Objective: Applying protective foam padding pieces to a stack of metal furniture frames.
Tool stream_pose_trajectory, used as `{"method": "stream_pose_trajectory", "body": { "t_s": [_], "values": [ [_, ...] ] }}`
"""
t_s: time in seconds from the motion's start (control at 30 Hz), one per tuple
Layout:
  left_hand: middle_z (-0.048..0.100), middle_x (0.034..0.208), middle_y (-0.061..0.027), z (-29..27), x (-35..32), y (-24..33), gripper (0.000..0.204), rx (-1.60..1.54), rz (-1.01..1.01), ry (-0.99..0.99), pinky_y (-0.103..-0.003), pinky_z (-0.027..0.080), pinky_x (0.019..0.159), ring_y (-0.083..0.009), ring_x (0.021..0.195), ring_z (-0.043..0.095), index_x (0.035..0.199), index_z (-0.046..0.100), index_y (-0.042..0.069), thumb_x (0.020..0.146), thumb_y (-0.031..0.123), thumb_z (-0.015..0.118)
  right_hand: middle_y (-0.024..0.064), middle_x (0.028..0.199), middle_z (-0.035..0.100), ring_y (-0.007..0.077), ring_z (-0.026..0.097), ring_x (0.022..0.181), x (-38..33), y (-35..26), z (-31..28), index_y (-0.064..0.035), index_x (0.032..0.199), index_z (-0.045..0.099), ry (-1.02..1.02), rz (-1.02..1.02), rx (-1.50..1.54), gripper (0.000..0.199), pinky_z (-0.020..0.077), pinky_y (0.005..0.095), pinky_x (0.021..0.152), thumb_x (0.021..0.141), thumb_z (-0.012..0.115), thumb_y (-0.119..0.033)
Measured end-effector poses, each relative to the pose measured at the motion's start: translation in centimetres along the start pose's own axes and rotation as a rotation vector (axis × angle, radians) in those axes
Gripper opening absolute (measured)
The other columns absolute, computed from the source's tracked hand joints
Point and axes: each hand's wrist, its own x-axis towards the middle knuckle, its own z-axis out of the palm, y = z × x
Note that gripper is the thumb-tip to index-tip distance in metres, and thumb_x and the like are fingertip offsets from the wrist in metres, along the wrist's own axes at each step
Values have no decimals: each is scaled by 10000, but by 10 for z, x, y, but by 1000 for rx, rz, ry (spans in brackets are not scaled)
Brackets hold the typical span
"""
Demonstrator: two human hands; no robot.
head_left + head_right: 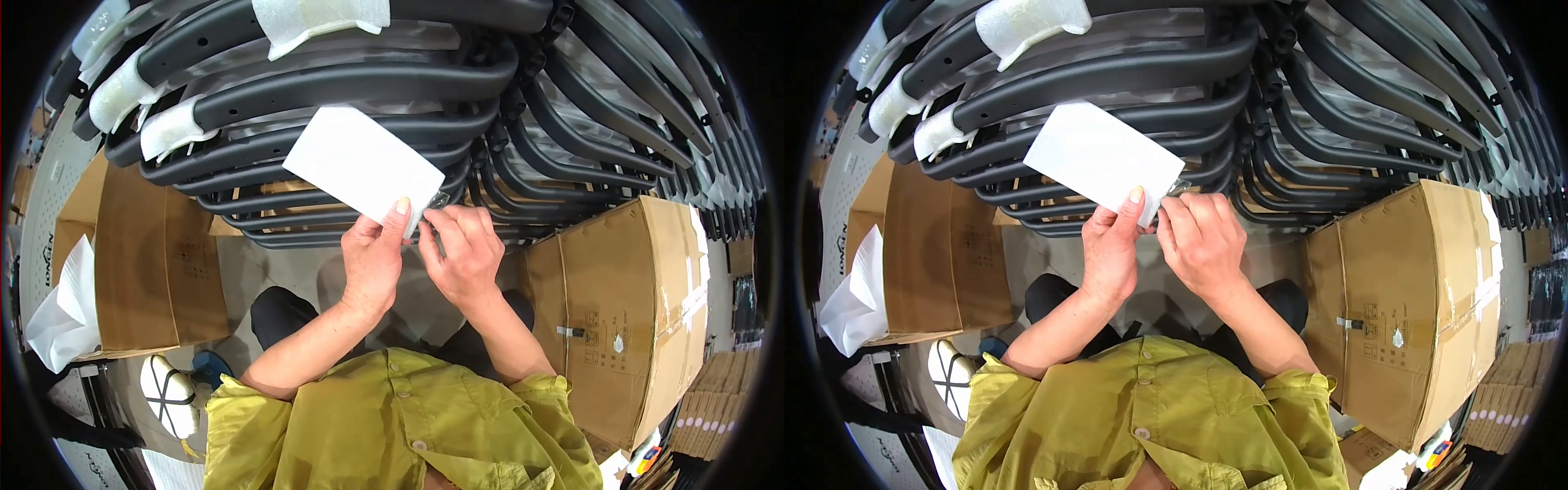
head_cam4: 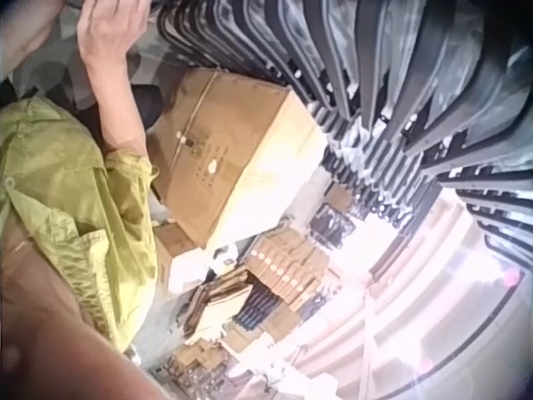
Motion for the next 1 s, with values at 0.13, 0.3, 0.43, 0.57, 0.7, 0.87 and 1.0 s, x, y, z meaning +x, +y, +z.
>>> {"method": "stream_pose_trajectory", "body": {
  "t_s": [0.13, 0.3, 0.43, 0.57, 0.7, 0.87, 1.0],
  "values": [
    [566, 810, -19, 0, -1, -2, 211, -34, -12, -21, -216, 400, 615, -78, 712, 495, 876, 562, 12, 789, 201, 597, 44, 726, 525, 201, 513, 631, -1, 1, 0, -60, 790, 585, -1, 2, -16, 248, 427, 282, 514, 561, 667, -13],
    [562, 799, -35, 2, -3, 0, 143, -36, 33, -38, -224, 414, 570, -91, 697, 505, 867, 549, 11, 760, 91, 600, 46, 719, 529, 203, 522, 618, -1, 2, -1, -57, 763, 583, 19, 13, -32, 224, 431, 284, 510, 558, 659, -10],
    [561, 806, -41, 2, -5, 3, 152, -44, 43, -49, -229, 420, 547, -99, 695, 512, 879, 544, 9, 749, 70, 593, 51, 696, 530, 208, 526, 616, 2, 2, -2, -54, 724, 563, 10, -5, -49, 184, 432, 286, 509, 564, 642, -9],
    [559, 818, -47, 3, -6, 6, 159, -28, 19, -47, -230, 426, 544, -105, 694, 518, 883, 541, 9, 743, 65, 593, 65, 679, 524, 219, 511, 592, 4, 0, -2, -48, 688, 535, -50, 94, 15, 141, 422, 286, 499, 581, 614, 0],
    [559, 820, -52, -1, -7, 2, 154, -28, 23, -62, -233, 427, 537, -109, 685, 521, 883, 540, 7, 744, 56, 586, 63, 685, 508, 148, 474, 539, 5, 8, -4, -16, 719, 523, -48, 327, 258, 96, 388, 234, 496, 653, 571, 35],
    [559, 813, -57, -7, -4, 5, 153, -46, 15, -20, -234, 422, 531, -118, 659, 521, 882, 536, 1, 745, 53, 582, 78, 695, 516, 180, 504, 557, 2, 7, -11, -15, 752, 522, -67, 428, 365, 86, 416, 277, 508, 681, 556, 22],
    [560, 805, -60, -8, -6, 6, 149, -67, 20, -36, -236, 423, 534, -124, 658, 530, 878, 536, -2, 747, 54, 580, 69, 721, 522, 203, 518, 617, -2, 5, -12, -32, 793, 533, -62, 315, 295, 142, 433, 281, 536, 668, 591, 0]
  ]
}}
